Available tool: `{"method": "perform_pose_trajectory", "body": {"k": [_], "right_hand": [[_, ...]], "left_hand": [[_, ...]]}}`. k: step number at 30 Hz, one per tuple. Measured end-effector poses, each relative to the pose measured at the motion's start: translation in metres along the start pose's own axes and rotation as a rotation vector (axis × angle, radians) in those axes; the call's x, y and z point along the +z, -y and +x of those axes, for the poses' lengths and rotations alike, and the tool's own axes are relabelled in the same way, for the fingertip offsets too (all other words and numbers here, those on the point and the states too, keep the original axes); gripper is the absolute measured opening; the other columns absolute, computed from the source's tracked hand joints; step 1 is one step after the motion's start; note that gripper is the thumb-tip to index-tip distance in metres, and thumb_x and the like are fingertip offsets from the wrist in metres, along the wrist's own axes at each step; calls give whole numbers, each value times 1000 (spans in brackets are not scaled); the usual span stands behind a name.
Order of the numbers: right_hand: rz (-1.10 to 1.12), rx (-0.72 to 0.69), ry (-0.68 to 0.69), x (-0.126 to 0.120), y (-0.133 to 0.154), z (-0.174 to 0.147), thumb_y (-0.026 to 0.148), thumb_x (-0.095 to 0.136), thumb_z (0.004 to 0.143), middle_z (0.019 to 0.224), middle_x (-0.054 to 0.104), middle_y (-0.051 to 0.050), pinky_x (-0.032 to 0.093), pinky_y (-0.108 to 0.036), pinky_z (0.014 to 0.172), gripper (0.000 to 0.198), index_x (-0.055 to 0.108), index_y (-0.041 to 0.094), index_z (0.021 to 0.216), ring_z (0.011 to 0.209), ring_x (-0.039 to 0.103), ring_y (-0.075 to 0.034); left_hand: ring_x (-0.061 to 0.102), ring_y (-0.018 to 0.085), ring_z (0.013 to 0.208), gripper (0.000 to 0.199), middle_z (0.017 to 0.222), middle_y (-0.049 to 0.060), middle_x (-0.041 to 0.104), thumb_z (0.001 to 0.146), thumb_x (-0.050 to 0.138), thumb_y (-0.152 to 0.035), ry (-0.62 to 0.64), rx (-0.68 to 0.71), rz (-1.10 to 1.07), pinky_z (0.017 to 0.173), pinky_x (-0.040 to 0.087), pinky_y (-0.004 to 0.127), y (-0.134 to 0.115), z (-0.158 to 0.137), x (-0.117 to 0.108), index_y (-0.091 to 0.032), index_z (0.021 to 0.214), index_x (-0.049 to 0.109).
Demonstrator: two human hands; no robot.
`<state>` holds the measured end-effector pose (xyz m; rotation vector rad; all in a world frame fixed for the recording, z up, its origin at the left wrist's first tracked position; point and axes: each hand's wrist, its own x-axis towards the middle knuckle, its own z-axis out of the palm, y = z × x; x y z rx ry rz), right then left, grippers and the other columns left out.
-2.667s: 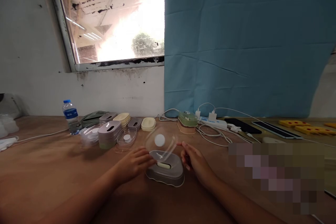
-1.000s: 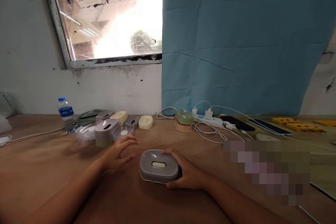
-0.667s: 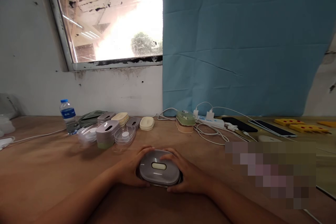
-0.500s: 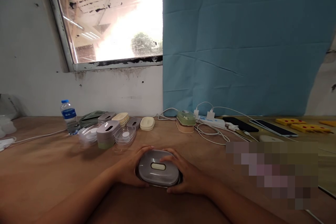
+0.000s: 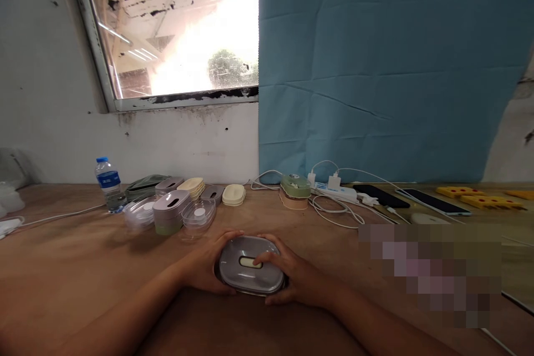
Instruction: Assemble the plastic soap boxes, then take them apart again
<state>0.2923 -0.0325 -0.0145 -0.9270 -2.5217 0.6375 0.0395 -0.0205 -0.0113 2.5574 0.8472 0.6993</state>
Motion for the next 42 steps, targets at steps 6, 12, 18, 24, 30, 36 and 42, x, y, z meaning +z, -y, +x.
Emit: {"method": "perform_pose_trajectory", "body": {"k": [6,12,18,24,30,36,42], "right_hand": [[-78,-75,-22,-1,0,0,47,66,65,133,16,-3,31,-36,98,49,51,28,108,123,25,-28],[6,-31,-70,1,-5,-1,48,66,64,134,17,-6,32,-36,97,58,44,27,113,122,28,-28],[268,-50,-226,4,-10,-2,48,65,63,128,28,-10,33,-37,94,64,35,24,115,118,34,-28],[570,-65,-193,4,-9,-5,51,66,59,121,37,-9,39,-35,87,69,32,25,114,108,45,-26],[725,-138,-196,6,-13,-4,56,66,56,117,42,-9,40,-36,85,76,30,25,114,103,49,-26],[577,1,-585,14,-32,9,50,52,75,133,28,-12,24,-41,101,63,21,24,123,124,28,-24],[238,159,-484,13,-18,6,24,52,74,114,47,-8,31,-42,97,38,40,20,109,111,42,-23]], "left_hand": [[37,26,118,104,131,9,34,47,75,-40,27,-7,-13,99,33,37,0,-2,-3,-23,132,18],[34,29,120,101,134,12,28,49,73,-45,0,68,66,99,33,40,2,-3,-6,-22,132,21],[35,28,121,42,120,12,45,68,60,-33,-303,296,135,105,21,46,-6,-5,-6,-18,106,50],[54,21,99,34,95,8,62,70,56,-26,-160,414,-7,96,37,38,-15,-5,-8,-20,103,53],[56,18,96,37,103,7,60,76,52,-26,-56,395,-33,89,42,31,-30,-8,-13,-23,113,50],[57,17,92,32,100,7,62,77,55,-30,-201,232,132,81,45,26,-19,11,-35,-19,107,56],[57,17,90,29,99,2,64,77,52,-33,-360,-299,473,81,42,22,50,82,-78,-20,102,60]]}}
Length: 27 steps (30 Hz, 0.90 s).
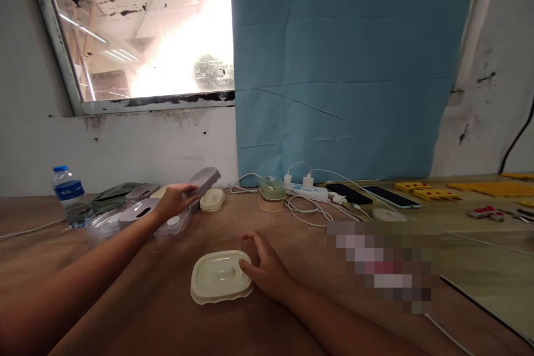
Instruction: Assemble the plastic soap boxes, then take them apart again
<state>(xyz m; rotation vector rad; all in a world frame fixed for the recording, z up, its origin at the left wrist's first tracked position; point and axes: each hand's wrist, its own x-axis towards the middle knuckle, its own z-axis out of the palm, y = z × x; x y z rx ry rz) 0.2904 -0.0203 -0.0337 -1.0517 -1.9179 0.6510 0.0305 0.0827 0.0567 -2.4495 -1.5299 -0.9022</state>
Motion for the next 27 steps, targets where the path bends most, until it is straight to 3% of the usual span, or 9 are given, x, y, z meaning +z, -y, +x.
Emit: {"method": "perform_pose_trajectory", "body": {"k": [5,9,14,21,27], "right_hand": [[-145,-136,200,-3,19,-7,12,53,65,103,49,-4,38,-33,88,36,48,22,99,100,46,-20],[-171,-161,264,-5,20,-7,12,53,65,102,48,-4,35,-32,90,30,51,22,94,103,44,-20],[-170,-168,273,-6,19,-5,12,54,67,101,48,-3,35,-32,90,28,51,22,93,102,44,-20],[-181,-173,277,-5,18,-5,13,54,68,99,48,-3,36,-32,89,24,53,22,91,100,45,-19],[-173,-196,283,-5,17,-5,14,54,70,98,49,-4,37,-33,87,21,53,22,89,98,45,-20]], "left_hand": [[60,20,78,19,81,7,67,69,58,-24,96,-178,145,68,43,24,36,48,30,-14,81,67],[60,19,76,13,78,6,66,67,59,-23,162,-263,231,63,41,24,52,55,49,-15,74,66],[60,19,78,7,80,7,66,68,60,-22,251,-301,296,63,41,23,57,51,55,-17,71,63],[57,15,83,22,92,5,60,82,50,-32,388,-307,335,74,46,34,57,48,57,-12,90,57],[55,17,89,25,102,6,56,83,49,-29,463,-307,330,76,47,36,62,48,58,-13,102,53]]}}
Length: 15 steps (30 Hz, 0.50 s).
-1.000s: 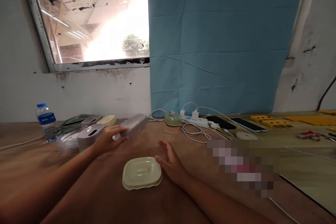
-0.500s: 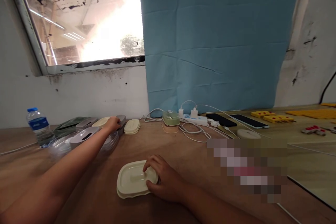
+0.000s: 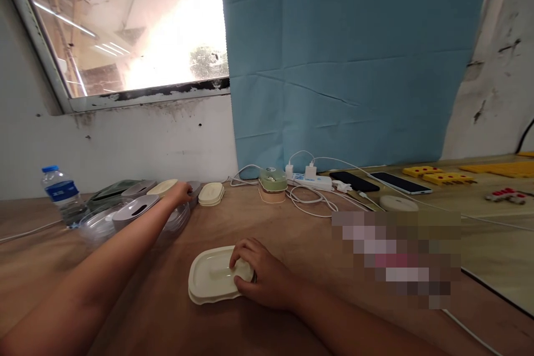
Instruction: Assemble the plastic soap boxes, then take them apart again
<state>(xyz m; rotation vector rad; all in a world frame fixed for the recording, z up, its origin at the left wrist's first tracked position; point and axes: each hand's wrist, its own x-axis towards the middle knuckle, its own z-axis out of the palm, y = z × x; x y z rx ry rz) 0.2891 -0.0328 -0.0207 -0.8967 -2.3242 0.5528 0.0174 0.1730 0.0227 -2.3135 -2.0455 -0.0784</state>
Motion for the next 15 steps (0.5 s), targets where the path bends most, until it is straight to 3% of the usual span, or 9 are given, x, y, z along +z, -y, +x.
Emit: {"method": "perform_pose_trajectory", "body": {"k": [15], "right_hand": [[12,-18,5,0,-1,0,13,53,71,98,49,-3,37,-30,87,19,53,21,88,97,46,-18]], "left_hand": [[55,17,90,25,104,7,55,83,49,-28,37,-5,-48,76,47,36,9,6,3,-14,103,53]]}}
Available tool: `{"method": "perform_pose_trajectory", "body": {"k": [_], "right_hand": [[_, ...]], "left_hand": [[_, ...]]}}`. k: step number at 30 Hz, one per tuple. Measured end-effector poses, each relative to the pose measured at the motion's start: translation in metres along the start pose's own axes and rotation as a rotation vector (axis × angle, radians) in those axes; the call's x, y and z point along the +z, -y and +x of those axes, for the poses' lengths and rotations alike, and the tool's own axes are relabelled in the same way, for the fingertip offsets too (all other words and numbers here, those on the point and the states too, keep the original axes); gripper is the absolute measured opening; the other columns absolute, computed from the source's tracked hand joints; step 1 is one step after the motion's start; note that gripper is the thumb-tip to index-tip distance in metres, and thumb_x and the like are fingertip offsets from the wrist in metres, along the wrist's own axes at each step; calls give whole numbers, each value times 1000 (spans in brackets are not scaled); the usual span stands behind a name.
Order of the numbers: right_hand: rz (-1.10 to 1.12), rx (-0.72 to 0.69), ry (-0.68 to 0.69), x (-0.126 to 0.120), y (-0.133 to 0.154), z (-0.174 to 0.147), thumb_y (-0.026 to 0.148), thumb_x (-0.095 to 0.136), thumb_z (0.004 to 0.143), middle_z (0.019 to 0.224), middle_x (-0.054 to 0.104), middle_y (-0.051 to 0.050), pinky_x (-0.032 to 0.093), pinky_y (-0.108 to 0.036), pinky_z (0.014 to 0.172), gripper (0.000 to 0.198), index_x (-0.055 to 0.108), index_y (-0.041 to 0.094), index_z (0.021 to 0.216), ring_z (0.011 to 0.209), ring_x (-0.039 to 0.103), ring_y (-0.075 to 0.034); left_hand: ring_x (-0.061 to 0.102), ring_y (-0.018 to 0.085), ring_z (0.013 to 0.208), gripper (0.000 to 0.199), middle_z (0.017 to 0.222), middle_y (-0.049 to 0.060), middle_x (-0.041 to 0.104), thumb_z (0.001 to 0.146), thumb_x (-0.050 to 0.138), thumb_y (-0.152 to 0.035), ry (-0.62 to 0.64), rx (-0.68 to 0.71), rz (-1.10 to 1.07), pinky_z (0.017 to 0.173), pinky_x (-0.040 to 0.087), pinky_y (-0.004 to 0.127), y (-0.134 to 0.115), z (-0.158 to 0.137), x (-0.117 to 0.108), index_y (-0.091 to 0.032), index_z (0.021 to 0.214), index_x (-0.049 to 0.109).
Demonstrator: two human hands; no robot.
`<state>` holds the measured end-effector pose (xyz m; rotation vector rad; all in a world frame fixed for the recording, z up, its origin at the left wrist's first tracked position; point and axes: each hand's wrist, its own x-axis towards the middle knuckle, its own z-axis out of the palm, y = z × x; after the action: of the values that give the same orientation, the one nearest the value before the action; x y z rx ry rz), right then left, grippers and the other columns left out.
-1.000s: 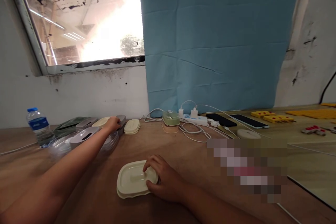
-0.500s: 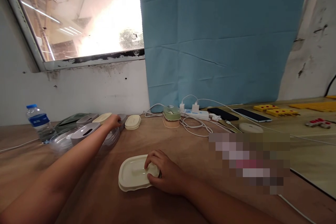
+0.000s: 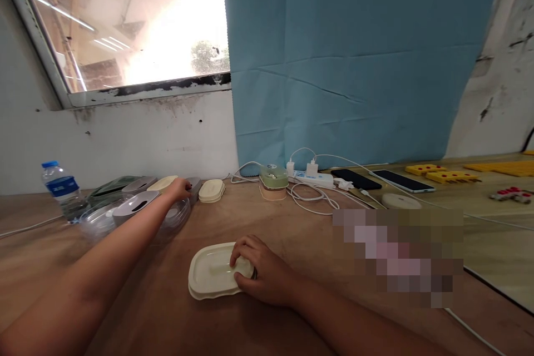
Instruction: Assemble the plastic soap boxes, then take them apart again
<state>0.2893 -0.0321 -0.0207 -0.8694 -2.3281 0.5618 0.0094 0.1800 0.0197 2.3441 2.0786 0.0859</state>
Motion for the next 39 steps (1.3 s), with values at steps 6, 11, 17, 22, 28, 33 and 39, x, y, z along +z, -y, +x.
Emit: {"method": "perform_pose_trajectory", "body": {"k": [6,11,17,22,28,33,39], "right_hand": [[10,20,22,-1,1,0,13,53,71,98,49,-4,38,-30,86,18,53,21,87,96,47,-18],[16,31,33,-1,1,0,13,53,72,98,49,-3,37,-29,86,18,53,21,87,97,47,-17],[39,-17,103,-7,2,-1,17,58,67,109,46,-6,34,-32,91,30,53,20,97,105,45,-20],[-25,-114,226,-13,-5,-3,4,53,54,129,38,-4,29,-37,97,52,58,24,102,119,35,-25],[-119,-197,197,-26,-19,1,4,48,64,103,60,-5,37,-32,92,43,61,22,100,105,49,-18],[-186,-183,167,-32,-28,3,11,53,70,90,62,-5,42,-32,82,32,65,24,96,90,54,-18],[-235,-76,-2,-10,-38,14,27,50,81,89,59,-6,45,-31,76,21,64,23,97,86,55,-18]], "left_hand": [[55,18,92,28,107,7,54,83,49,-29,-5,-9,-19,77,47,37,2,3,2,-14,106,51],[55,18,92,28,107,7,54,83,49,-29,-26,-25,-34,77,47,37,0,2,3,-14,107,51],[54,19,93,26,105,8,55,80,52,-25,-156,60,-87,79,45,36,-16,-19,-13,-12,103,53],[51,16,97,30,108,5,54,72,48,-11,-294,292,-165,86,38,24,-49,-76,-32,-16,100,56],[52,16,84,23,89,3,60,71,45,-10,-422,791,-264,82,37,30,-59,-176,1,-19,86,59],[50,15,76,23,81,2,59,68,46,-8,-487,759,-302,75,34,31,-42,-201,26,-21,83,58],[47,15,74,22,79,1,52,58,41,-4,-565,358,-483,72,34,29,-49,-196,25,-17,75,47]]}}
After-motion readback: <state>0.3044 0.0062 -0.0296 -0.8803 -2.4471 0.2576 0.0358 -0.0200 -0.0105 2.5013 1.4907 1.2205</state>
